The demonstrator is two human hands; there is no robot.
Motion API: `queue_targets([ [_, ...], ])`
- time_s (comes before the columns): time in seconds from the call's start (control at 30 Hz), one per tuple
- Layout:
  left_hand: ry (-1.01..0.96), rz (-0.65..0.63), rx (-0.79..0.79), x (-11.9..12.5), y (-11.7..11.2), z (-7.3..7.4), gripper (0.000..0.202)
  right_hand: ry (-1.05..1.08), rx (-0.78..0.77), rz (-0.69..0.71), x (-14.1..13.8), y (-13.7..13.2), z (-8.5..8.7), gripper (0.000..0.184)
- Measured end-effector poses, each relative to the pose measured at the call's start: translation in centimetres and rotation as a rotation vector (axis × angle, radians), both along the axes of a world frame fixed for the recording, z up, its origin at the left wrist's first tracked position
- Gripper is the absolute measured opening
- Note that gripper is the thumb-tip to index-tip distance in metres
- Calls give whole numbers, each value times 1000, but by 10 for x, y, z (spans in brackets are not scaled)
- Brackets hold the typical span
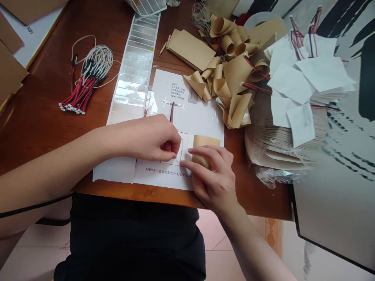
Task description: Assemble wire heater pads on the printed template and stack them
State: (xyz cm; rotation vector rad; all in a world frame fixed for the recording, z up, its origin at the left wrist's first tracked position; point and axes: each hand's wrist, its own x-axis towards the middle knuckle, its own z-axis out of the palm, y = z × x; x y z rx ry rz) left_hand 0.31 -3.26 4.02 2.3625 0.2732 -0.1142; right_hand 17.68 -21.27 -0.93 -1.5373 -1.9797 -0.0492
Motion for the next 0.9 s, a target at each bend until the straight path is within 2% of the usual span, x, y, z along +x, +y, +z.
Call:
queue_targets([
  [0.9, 10, 10, -1, -1, 1, -2, 13, -14, 4, 13, -1, 1, 2, 28],
])
